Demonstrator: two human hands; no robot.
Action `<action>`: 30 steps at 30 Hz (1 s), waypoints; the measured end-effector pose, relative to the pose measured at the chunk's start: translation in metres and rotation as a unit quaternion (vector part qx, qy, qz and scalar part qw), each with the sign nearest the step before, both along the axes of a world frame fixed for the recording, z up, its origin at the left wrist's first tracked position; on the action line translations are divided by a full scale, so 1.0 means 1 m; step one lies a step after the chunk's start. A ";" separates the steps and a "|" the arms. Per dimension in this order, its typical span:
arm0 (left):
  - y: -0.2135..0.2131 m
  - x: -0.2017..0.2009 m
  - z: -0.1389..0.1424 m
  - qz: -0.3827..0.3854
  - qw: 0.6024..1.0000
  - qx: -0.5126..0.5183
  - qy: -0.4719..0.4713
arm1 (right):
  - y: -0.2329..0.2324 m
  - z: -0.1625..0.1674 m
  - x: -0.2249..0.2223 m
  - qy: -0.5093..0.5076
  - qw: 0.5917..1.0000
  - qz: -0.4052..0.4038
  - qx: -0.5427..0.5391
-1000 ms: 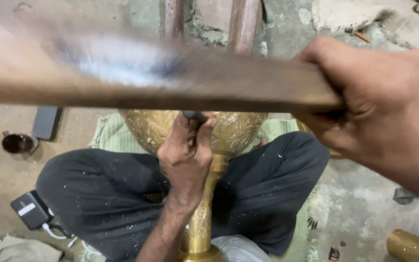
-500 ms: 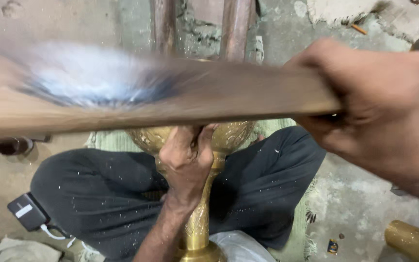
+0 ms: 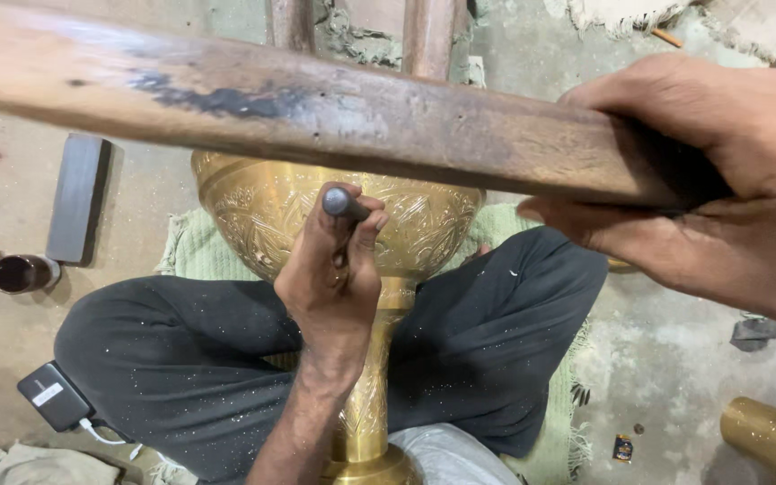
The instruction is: The person uses a chisel and wooden mallet to engrave decorative patterns on a brass vessel. They repeatedly strike the chisel to create fine lines and motifs on the curved surface.
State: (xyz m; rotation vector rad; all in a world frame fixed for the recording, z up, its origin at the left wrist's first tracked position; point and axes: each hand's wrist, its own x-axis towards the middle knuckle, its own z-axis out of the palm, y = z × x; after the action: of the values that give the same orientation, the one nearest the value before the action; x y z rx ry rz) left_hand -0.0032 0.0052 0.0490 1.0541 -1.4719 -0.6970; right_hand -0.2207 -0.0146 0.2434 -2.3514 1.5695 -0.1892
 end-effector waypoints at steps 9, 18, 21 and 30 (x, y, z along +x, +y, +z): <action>0.005 0.004 -0.016 0.035 0.994 0.030 -0.099 | 0.005 -0.009 0.006 0.238 0.971 0.020 -0.022; 0.010 0.003 -0.021 0.036 0.997 0.038 -0.060 | 0.008 -0.002 0.013 0.132 0.991 -0.023 -0.001; 0.007 0.005 -0.016 0.031 0.996 -0.002 -0.088 | 0.011 -0.003 -0.001 -0.028 0.999 -0.020 -0.003; 0.003 0.002 -0.005 0.028 0.997 0.021 -0.066 | 0.009 -0.006 -0.002 0.021 0.999 -0.020 -0.021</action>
State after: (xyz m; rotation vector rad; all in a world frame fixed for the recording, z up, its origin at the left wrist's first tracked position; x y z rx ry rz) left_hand -0.0016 0.0079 0.0438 1.1876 -1.5396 -0.6301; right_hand -0.2222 -0.0055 0.2378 -2.3718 1.6497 -0.1842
